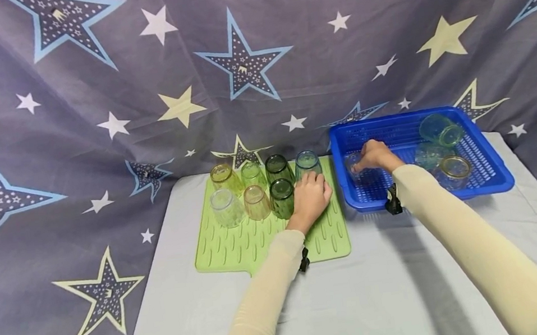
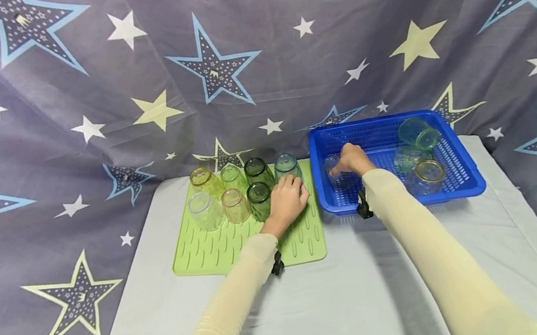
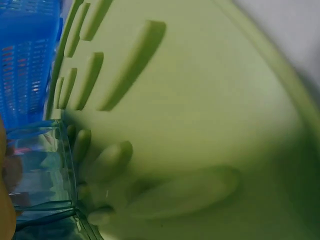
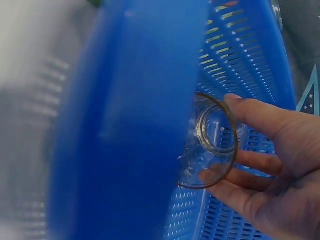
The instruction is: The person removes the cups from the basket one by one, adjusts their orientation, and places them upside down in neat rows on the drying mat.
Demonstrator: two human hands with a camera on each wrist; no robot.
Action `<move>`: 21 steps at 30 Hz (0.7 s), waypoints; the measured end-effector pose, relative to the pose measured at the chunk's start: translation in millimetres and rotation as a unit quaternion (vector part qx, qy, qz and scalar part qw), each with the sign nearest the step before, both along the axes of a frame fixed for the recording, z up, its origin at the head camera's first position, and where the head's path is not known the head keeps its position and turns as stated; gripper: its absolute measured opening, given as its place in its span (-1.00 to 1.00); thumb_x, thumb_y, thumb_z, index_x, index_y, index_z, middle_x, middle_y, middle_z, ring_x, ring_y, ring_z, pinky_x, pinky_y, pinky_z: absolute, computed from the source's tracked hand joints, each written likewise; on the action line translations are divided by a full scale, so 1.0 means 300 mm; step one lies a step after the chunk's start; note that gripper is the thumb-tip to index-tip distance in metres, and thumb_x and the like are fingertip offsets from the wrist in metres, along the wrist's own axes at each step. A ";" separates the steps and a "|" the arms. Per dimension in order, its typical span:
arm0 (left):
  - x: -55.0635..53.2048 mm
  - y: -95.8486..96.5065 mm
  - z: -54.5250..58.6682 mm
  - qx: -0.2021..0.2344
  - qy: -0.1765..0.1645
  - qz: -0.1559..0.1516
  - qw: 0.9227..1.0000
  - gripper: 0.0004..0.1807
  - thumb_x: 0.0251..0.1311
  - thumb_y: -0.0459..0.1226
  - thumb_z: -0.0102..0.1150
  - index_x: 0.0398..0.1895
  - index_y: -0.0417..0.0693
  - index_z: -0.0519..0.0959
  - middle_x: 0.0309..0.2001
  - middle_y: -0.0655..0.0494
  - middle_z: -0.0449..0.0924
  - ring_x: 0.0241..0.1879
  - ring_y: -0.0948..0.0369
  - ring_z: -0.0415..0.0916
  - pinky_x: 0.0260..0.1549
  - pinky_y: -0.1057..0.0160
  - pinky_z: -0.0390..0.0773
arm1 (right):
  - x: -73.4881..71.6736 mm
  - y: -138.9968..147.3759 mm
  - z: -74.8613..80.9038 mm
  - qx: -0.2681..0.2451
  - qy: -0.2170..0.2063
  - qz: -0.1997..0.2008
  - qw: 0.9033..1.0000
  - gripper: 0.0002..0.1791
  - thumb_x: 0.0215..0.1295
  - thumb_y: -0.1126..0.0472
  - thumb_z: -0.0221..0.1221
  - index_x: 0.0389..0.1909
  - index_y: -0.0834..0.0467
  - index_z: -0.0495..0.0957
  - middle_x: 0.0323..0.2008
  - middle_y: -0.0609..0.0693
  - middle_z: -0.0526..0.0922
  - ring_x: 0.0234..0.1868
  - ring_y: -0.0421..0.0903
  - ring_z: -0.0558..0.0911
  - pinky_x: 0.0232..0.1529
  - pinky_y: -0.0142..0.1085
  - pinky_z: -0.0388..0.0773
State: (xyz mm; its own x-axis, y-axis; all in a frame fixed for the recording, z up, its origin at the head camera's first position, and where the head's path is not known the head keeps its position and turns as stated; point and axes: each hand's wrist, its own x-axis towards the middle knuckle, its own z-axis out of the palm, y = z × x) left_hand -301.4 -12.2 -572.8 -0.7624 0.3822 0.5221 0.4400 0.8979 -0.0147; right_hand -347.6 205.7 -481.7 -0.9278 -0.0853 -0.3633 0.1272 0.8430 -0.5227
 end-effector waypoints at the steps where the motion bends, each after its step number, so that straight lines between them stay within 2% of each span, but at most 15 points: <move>1: -0.002 -0.002 -0.002 -0.002 0.000 0.000 1.000 -0.79 0.36 -0.17 0.08 -0.27 -0.04 0.68 -0.25 0.07 0.67 -0.21 0.10 0.62 -0.38 0.19 0.66 | 0.001 -0.002 0.004 0.002 -0.002 -0.001 1.000 -0.29 0.17 0.04 0.43 0.13 0.50 0.48 0.19 0.44 0.51 0.19 0.33 0.52 0.21 0.15 0.53; 4: -0.007 -0.004 -0.007 -0.006 0.002 0.000 1.000 -0.78 0.36 -0.17 0.07 -0.27 -0.04 0.68 -0.24 0.07 0.67 -0.21 0.10 0.62 -0.37 0.20 0.67 | 0.001 -0.010 0.018 0.004 -0.017 -0.009 1.000 -0.23 0.17 0.04 0.42 0.19 0.53 0.43 0.23 0.47 0.47 0.22 0.35 0.51 0.24 0.16 0.51; 9: -0.009 -0.007 -0.013 -0.013 -0.008 0.004 1.000 -0.77 0.38 -0.17 0.05 -0.26 -0.04 0.67 -0.23 0.07 0.67 -0.21 0.11 0.61 -0.38 0.20 0.66 | 0.002 -0.020 0.039 0.013 -0.039 -0.014 0.999 -0.10 0.15 0.01 0.42 0.26 0.58 0.28 0.18 0.48 0.45 0.11 0.28 0.51 0.20 0.15 0.54; 13: -0.009 -0.007 -0.016 -0.018 -0.015 0.009 1.000 -0.77 0.39 -0.16 0.03 -0.24 -0.03 0.67 -0.21 0.08 0.67 -0.19 0.11 0.60 -0.38 0.20 0.66 | 0.000 -0.021 0.049 0.014 -0.057 -0.014 0.998 -0.15 0.17 0.02 0.40 0.23 0.55 0.29 0.10 0.43 0.47 0.02 0.24 0.52 0.17 0.13 0.56; 15: -0.009 -0.006 -0.016 -0.022 -0.016 0.013 1.000 -0.77 0.38 -0.15 0.03 -0.24 -0.02 0.67 -0.20 0.09 0.67 -0.19 0.12 0.60 -0.38 0.20 0.66 | -0.003 -0.020 0.049 0.009 -0.063 -0.016 0.998 -0.21 0.18 0.03 0.39 0.17 0.52 0.31 -0.01 0.36 0.48 -0.06 0.19 0.54 0.14 0.11 0.58; 17: -0.009 -0.005 -0.017 -0.024 -0.020 0.016 0.999 -0.77 0.39 -0.15 0.03 -0.23 -0.01 0.66 -0.19 0.09 0.67 -0.18 0.13 0.60 -0.37 0.20 0.66 | -0.011 -0.019 0.043 0.002 -0.073 -0.021 0.997 -0.31 0.18 0.03 0.39 0.05 0.46 0.34 -0.23 0.23 0.47 -0.24 0.09 0.53 0.00 0.02 0.62; 19: -0.009 -0.005 -0.018 -0.025 -0.024 0.018 0.999 -0.76 0.39 -0.14 0.02 -0.22 -0.01 0.66 -0.18 0.09 0.68 -0.17 0.13 0.60 -0.36 0.20 0.66 | -0.023 -0.016 0.031 -0.008 -0.087 -0.026 0.996 -0.38 0.17 0.03 0.40 -0.05 0.40 0.34 -0.48 0.07 0.38 -0.48 -0.05 0.43 -0.20 -0.11 0.58; 21: -0.009 -0.006 -0.019 -0.027 -0.029 0.020 0.999 -0.76 0.40 -0.14 0.02 -0.20 0.00 0.67 -0.17 0.10 0.68 -0.15 0.13 0.60 -0.34 0.20 0.67 | -0.035 -0.014 0.019 -0.017 -0.101 -0.030 0.994 -0.40 0.17 0.02 0.41 -0.10 0.36 0.33 -0.65 -0.07 0.23 -0.63 -0.17 0.27 -0.33 -0.19 0.45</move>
